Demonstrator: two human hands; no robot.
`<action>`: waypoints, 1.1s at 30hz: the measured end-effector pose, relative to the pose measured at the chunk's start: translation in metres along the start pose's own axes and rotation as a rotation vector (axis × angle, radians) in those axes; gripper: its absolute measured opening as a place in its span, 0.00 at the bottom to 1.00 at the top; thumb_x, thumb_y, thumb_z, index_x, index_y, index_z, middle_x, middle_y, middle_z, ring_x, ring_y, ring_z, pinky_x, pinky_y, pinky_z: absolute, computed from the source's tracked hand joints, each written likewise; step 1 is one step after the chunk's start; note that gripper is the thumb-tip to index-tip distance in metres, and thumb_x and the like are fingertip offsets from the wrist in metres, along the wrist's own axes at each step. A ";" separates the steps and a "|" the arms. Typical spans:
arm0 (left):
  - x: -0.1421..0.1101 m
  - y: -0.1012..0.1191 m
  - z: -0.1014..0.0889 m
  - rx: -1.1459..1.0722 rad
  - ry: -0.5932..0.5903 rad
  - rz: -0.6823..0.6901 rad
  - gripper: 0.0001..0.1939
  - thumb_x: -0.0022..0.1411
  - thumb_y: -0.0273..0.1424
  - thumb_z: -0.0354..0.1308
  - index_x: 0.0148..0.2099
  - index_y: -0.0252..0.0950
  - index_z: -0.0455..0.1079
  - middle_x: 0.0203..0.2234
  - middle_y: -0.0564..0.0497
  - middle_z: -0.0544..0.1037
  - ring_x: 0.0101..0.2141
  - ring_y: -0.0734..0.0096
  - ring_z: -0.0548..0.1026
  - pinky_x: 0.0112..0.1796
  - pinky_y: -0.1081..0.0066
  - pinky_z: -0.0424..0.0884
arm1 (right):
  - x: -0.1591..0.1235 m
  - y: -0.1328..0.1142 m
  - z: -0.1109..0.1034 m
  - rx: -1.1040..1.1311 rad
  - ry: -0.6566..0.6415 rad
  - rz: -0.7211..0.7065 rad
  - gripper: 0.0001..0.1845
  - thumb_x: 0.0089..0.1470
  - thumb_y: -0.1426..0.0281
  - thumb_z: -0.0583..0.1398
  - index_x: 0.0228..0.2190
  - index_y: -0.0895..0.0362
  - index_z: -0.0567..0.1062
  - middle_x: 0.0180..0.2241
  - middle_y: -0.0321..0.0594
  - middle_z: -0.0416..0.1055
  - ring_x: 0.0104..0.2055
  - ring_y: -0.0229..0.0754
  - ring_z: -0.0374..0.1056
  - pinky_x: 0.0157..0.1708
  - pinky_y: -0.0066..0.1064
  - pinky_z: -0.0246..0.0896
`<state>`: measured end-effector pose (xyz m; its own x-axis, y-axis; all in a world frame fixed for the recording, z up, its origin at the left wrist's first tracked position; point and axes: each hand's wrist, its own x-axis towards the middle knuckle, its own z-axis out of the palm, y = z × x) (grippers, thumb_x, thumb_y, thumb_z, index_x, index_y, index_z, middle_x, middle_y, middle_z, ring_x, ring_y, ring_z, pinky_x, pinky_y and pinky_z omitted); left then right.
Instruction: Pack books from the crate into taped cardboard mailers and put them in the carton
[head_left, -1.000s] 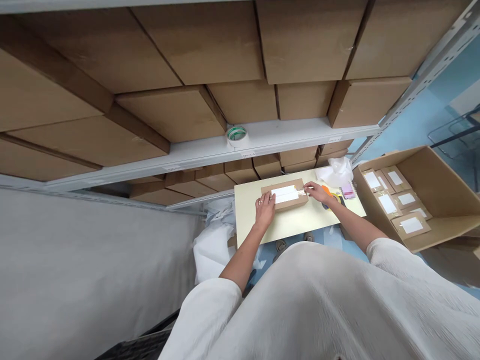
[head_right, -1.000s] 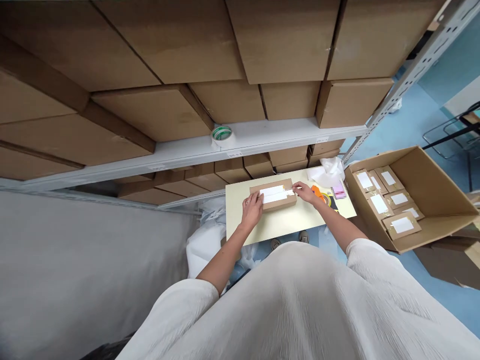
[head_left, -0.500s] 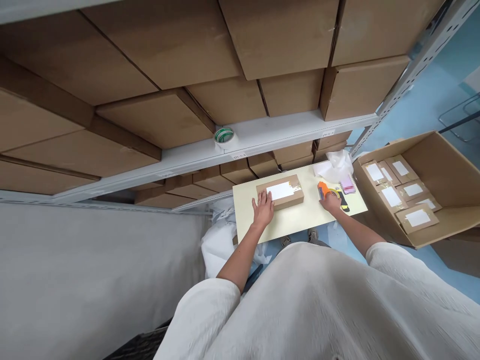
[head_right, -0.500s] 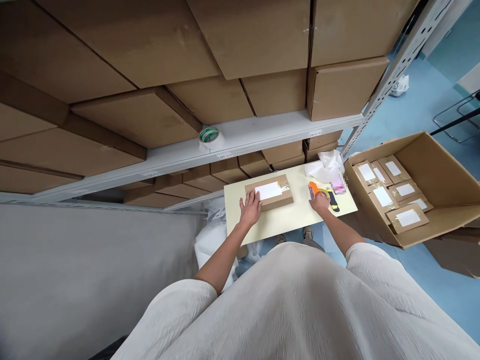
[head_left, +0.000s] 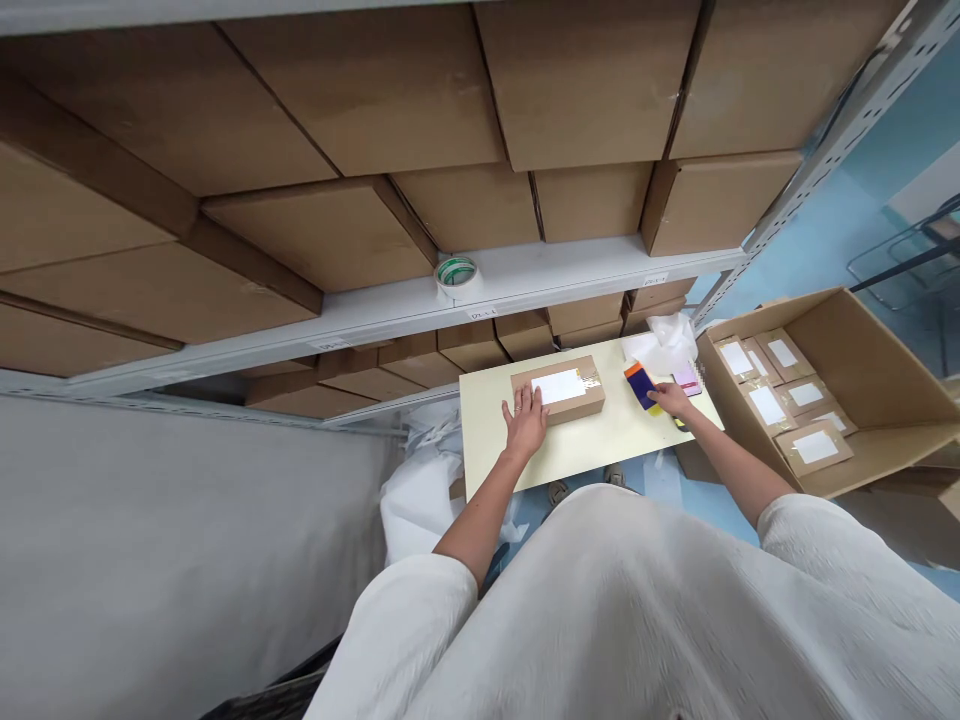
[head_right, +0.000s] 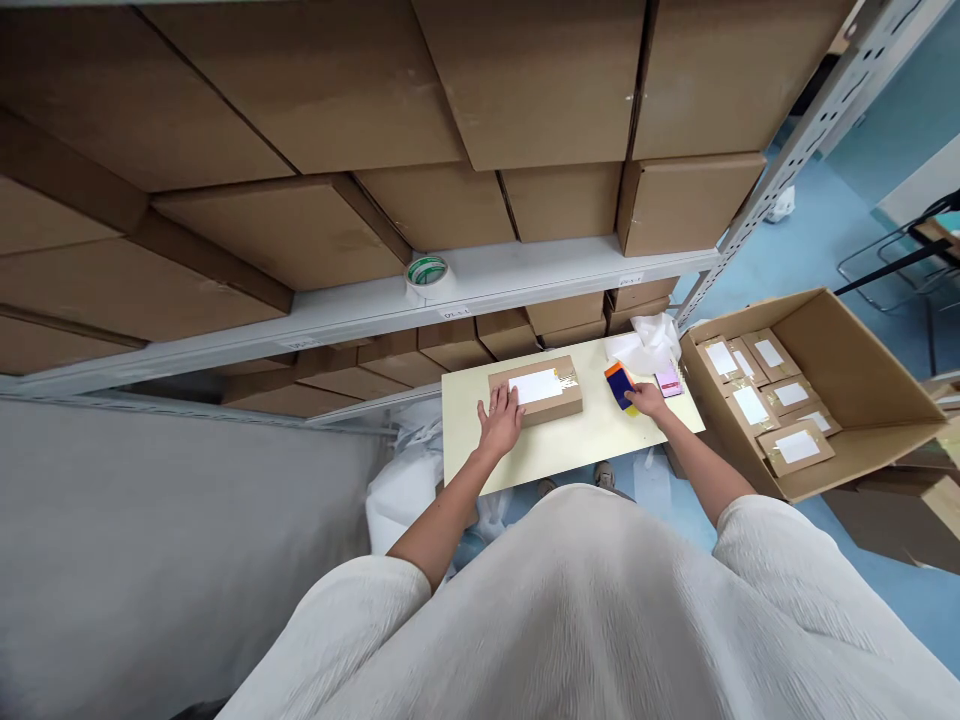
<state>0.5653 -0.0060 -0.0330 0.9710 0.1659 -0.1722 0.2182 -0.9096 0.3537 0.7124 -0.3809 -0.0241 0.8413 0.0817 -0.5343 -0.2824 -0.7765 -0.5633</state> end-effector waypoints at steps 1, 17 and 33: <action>0.000 0.000 0.000 -0.007 0.005 0.004 0.33 0.79 0.36 0.42 0.82 0.39 0.54 0.81 0.36 0.51 0.80 0.45 0.47 0.73 0.31 0.43 | -0.002 -0.008 -0.011 0.109 -0.048 -0.044 0.14 0.56 0.57 0.67 0.35 0.55 0.83 0.37 0.46 0.83 0.45 0.56 0.79 0.49 0.45 0.74; -0.007 0.001 0.002 -0.137 0.096 0.042 0.32 0.78 0.35 0.47 0.80 0.42 0.59 0.79 0.36 0.55 0.79 0.42 0.50 0.73 0.29 0.42 | 0.002 -0.185 0.001 0.199 -0.580 -0.391 0.19 0.53 0.58 0.73 0.45 0.51 0.83 0.45 0.44 0.83 0.49 0.51 0.76 0.49 0.42 0.75; -0.007 -0.002 0.001 -0.131 0.080 0.039 0.31 0.79 0.35 0.48 0.80 0.42 0.60 0.80 0.37 0.56 0.79 0.44 0.50 0.73 0.30 0.44 | -0.027 -0.186 0.004 -0.362 -0.203 -0.826 0.29 0.48 0.52 0.73 0.37 0.49 0.62 0.33 0.32 0.70 0.32 0.41 0.59 0.34 0.30 0.51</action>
<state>0.5576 -0.0059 -0.0338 0.9826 0.1658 -0.0834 0.1855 -0.8592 0.4769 0.7402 -0.2361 0.0929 0.6049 0.7779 -0.1701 0.5615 -0.5681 -0.6016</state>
